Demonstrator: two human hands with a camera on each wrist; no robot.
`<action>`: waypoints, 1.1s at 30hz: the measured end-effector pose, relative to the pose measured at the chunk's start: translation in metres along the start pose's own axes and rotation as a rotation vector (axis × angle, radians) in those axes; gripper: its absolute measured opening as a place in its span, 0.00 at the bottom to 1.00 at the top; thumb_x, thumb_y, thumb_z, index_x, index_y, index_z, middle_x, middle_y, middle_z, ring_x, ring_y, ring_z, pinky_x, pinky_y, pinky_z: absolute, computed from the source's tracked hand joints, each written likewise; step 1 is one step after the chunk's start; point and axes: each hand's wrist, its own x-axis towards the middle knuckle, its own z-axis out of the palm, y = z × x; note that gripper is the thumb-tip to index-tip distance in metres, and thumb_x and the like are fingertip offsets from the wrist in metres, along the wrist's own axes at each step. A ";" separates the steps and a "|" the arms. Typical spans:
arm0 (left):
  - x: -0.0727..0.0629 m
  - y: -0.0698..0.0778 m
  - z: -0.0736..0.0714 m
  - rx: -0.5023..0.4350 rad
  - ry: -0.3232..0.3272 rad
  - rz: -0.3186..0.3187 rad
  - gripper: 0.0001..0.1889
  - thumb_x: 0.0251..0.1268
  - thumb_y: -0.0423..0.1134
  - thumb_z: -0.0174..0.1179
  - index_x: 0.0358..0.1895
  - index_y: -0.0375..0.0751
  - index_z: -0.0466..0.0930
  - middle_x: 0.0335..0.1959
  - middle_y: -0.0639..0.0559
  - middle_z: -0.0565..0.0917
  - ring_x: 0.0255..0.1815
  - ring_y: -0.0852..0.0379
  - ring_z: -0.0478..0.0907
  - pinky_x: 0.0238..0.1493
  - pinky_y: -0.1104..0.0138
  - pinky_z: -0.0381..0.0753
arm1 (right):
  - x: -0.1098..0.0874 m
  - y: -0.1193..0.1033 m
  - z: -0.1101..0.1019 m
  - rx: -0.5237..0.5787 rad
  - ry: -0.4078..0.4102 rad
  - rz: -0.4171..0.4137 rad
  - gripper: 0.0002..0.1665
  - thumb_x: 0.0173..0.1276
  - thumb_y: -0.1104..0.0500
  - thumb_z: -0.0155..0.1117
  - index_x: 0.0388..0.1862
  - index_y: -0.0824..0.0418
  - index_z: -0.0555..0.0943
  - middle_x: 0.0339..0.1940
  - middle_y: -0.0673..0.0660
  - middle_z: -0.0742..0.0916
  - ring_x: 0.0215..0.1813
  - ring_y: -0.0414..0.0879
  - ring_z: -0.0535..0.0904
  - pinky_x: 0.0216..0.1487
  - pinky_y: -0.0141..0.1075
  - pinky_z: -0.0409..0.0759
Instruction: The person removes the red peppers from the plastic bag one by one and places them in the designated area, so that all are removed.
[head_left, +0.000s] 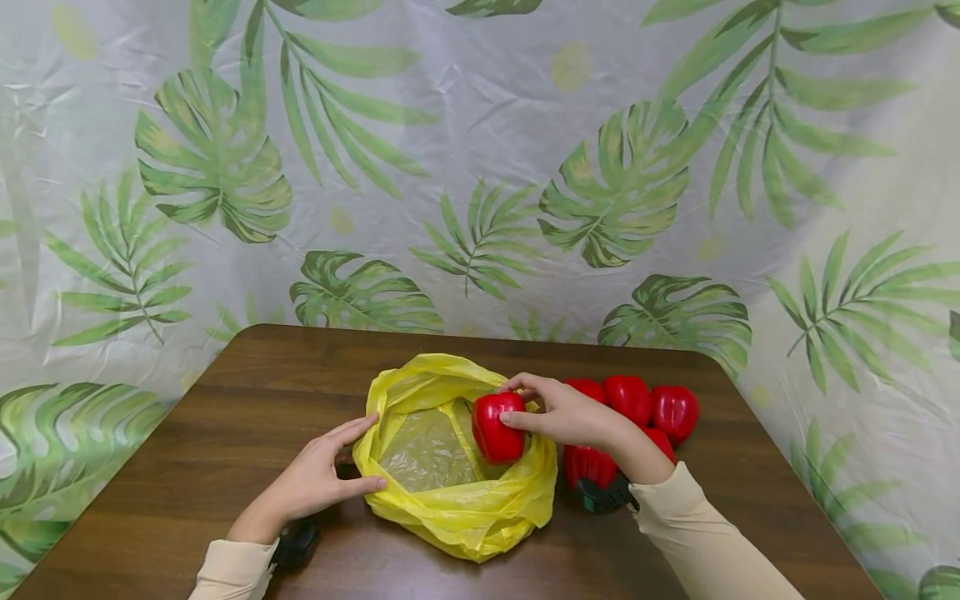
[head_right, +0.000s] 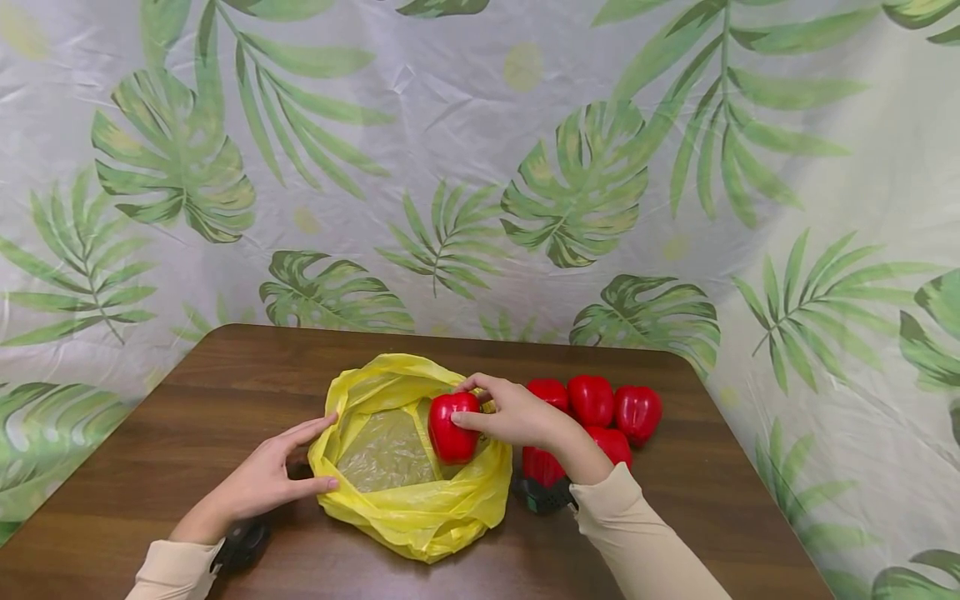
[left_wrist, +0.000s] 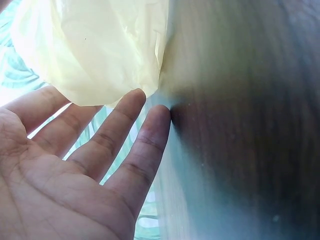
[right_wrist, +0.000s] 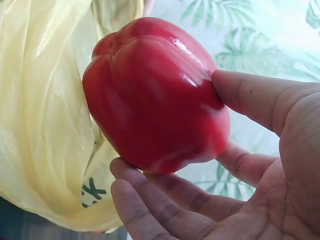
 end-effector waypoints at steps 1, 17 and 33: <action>0.000 0.000 0.000 0.000 0.000 0.000 0.51 0.61 0.55 0.79 0.82 0.35 0.66 0.81 0.34 0.70 0.75 0.34 0.76 0.60 0.57 0.89 | -0.001 0.001 -0.001 0.006 0.001 -0.001 0.27 0.78 0.46 0.69 0.69 0.55 0.77 0.69 0.63 0.83 0.60 0.55 0.84 0.55 0.46 0.89; 0.000 -0.001 0.000 -0.013 0.000 -0.009 0.51 0.61 0.55 0.80 0.82 0.35 0.67 0.82 0.35 0.70 0.76 0.34 0.74 0.61 0.57 0.89 | -0.033 0.010 -0.024 0.040 0.060 0.013 0.31 0.78 0.42 0.68 0.73 0.52 0.75 0.68 0.62 0.82 0.62 0.56 0.83 0.56 0.52 0.88; 0.000 0.002 -0.002 -0.016 -0.004 0.001 0.50 0.62 0.53 0.79 0.82 0.34 0.66 0.81 0.34 0.70 0.76 0.34 0.74 0.61 0.52 0.88 | -0.064 0.034 -0.048 0.113 0.117 0.020 0.31 0.80 0.47 0.67 0.76 0.55 0.72 0.69 0.66 0.80 0.55 0.54 0.85 0.57 0.48 0.90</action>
